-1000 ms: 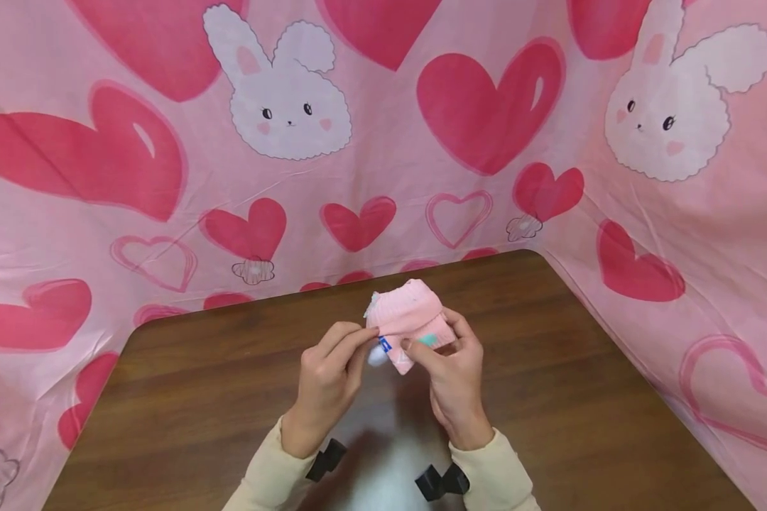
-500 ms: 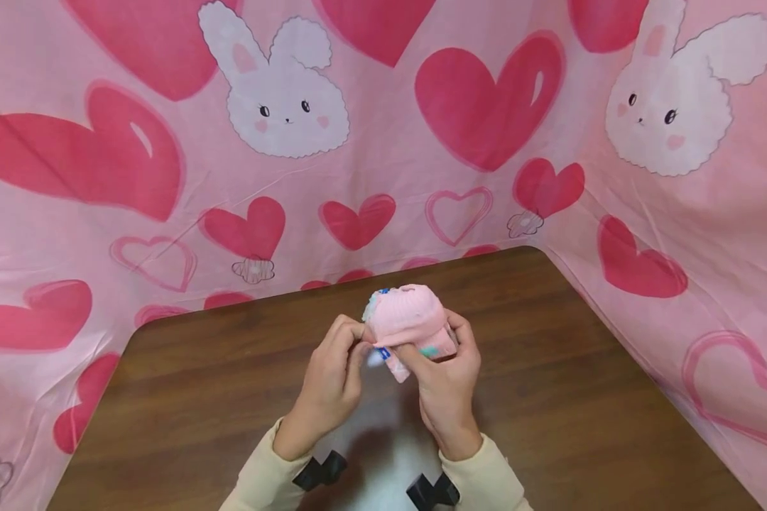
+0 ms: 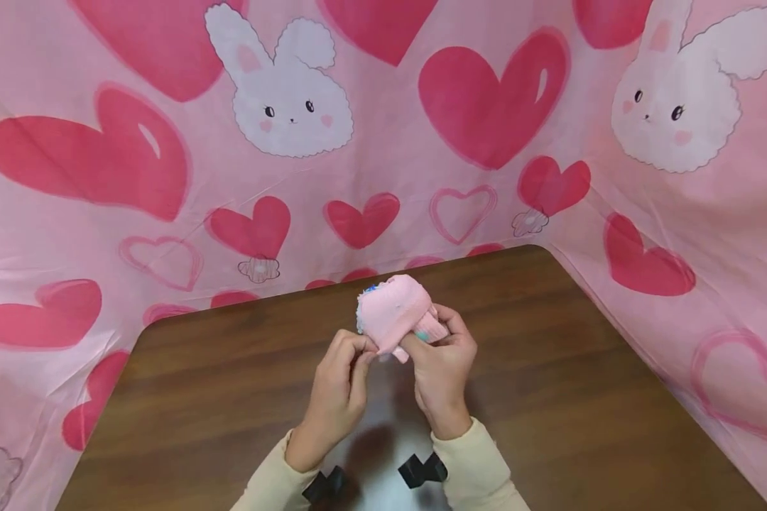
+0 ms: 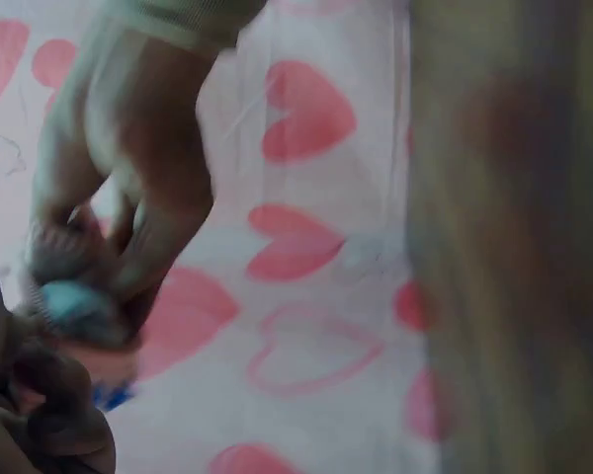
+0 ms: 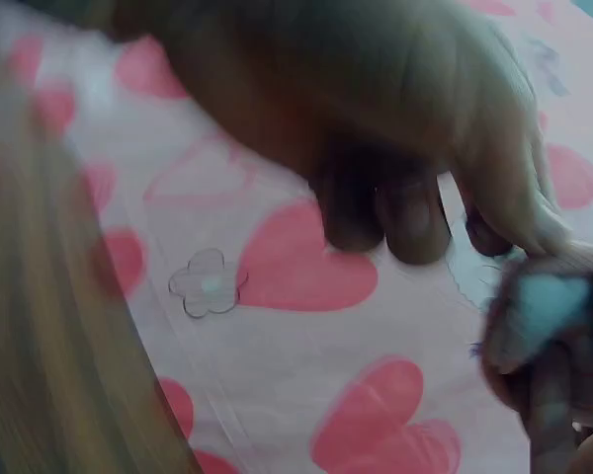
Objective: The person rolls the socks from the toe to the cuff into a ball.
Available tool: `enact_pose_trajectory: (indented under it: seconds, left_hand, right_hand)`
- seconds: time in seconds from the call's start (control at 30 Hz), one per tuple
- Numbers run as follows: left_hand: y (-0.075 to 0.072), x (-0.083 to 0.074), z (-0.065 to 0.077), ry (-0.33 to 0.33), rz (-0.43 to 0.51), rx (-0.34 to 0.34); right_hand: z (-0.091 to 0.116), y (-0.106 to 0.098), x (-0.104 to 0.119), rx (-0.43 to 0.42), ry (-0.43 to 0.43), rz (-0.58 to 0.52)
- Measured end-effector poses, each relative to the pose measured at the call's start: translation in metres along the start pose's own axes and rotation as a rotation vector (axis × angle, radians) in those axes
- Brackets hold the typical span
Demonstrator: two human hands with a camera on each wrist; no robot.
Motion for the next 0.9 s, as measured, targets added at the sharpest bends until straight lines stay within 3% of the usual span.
enact_pose_trajectory:
  seconds: [0.17, 0.23, 0.33, 0.4, 0.5, 0.57, 0.63, 0.77, 0.9]
  left_hand:
    - [-0.027, -0.003, -0.014, -0.017, -0.002, -0.122]
    - [-0.031, -0.004, -0.022, -0.047, -0.025, -0.129]
    - [-0.026, -0.002, -0.031, -0.137, -0.076, -0.088]
    - [-0.022, 0.0, -0.032, -0.182, -0.09, -0.062]
    - [-0.02, 0.001, -0.033, -0.227, -0.079, -0.066]
    - [-0.019, 0.002, -0.034, -0.247, -0.087, -0.068]
    - [-0.017, 0.003, -0.035, -0.272, -0.118, -0.062]
    - [-0.013, 0.002, -0.035, -0.29, -0.219, -0.062]
    - [-0.009, -0.004, -0.034, -0.24, -0.319, -0.08]
  right_hand:
    - [-0.004, -0.003, 0.008, 0.09, -0.053, 0.129]
    - [-0.006, -0.003, 0.009, 0.125, -0.053, 0.169]
    - [-0.005, 0.0, 0.011, 0.176, -0.052, 0.202]
    - [-0.003, 0.003, 0.012, 0.246, -0.055, 0.151]
    - [0.0, 0.01, 0.011, 0.406, -0.033, -0.027]
    - [0.001, 0.013, 0.009, 0.525, 0.008, -0.166]
    - [0.002, 0.013, 0.005, 0.593, 0.06, -0.246]
    - [0.001, 0.01, -0.004, 0.572, 0.115, -0.242]
    - [-0.002, 0.006, -0.011, 0.46, 0.098, -0.064]
Point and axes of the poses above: each hand's wrist, its own z-axis away from the middle knuckle, its own y-axis out of the palm, x = y × z, the point moved 9 cm from there along -z, towards the middle knuckle, and after that the axes turned 10 degrees about z, right-handed, at the moved point
